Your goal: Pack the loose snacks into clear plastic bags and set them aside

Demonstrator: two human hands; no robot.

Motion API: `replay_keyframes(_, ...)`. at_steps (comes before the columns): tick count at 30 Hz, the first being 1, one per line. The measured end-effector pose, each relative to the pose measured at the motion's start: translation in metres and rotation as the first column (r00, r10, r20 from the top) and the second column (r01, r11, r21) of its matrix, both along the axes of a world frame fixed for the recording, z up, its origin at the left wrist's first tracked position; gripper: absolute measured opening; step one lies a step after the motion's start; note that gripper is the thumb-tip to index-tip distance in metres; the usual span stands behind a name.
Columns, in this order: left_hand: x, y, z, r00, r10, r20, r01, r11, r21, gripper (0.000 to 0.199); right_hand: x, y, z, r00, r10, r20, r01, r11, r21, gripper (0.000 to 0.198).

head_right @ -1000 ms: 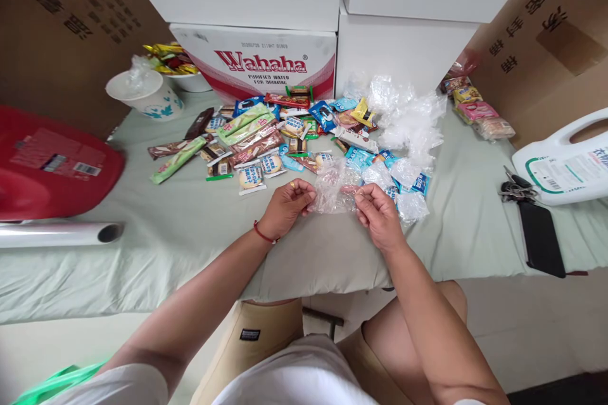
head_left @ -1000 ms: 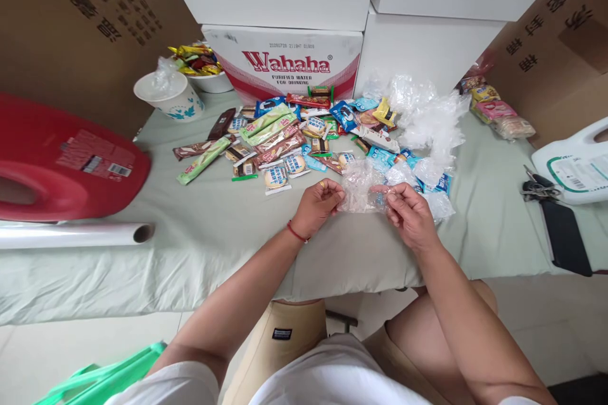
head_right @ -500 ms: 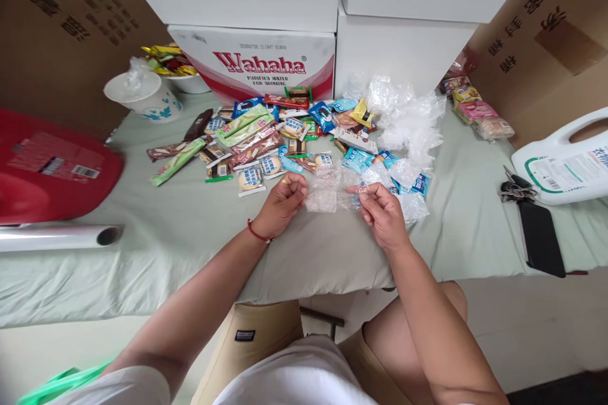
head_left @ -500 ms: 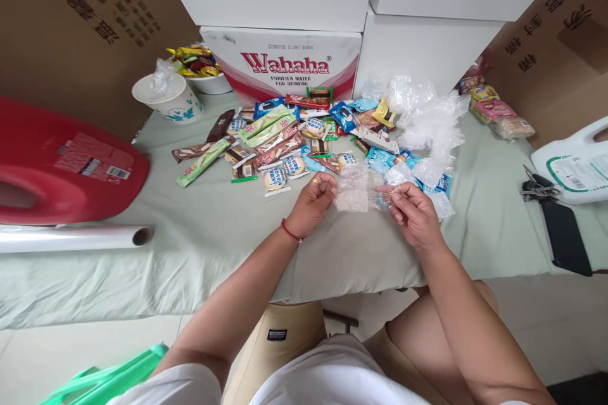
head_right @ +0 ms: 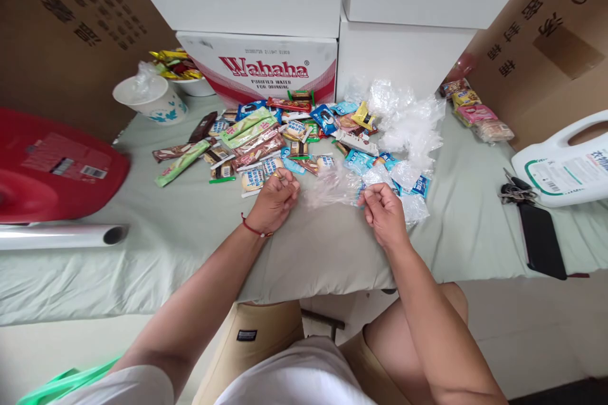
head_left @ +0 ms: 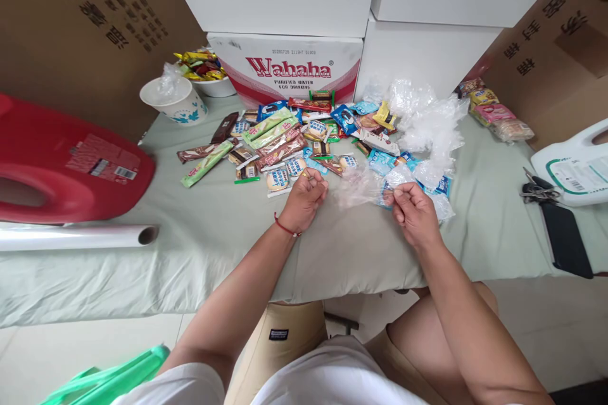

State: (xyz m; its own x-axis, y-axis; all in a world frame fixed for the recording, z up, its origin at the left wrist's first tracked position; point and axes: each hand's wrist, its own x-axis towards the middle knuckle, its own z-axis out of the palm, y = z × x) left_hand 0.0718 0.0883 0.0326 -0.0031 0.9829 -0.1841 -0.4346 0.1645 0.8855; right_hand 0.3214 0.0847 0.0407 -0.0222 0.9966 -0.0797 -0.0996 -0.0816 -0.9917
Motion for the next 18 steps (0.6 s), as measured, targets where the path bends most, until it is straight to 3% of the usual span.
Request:
replay_keyframes(7,-0.007,0.003,0.001,0.998,0.033,0.044,-0.033,0.999,-0.013,0.047,0.012,0.005,0.011,0.989,-0.115,-0.092,0.116,0.993,0.002,0.043)
replay_keyframes(11,0.006,-0.003,-0.006,0.975,0.008,-0.22,-0.005,1.0,0.011,0.042,0.006,0.001,0.009,0.993,-0.082,-0.085,0.082,0.997,0.006,0.043)
replay_keyframes(15,0.014,-0.008,-0.01,0.891,-0.022,-0.453,0.027,1.0,0.004,0.048,-0.002,-0.003,0.003,0.998,-0.041,-0.051,0.042,0.999,0.022,0.041)
replay_keyframes(18,0.016,-0.008,-0.011,0.784,-0.059,-0.618,0.106,0.994,0.04,0.049,-0.006,-0.005,-0.001,0.999,-0.013,-0.033,0.014,0.999,0.032,0.04)
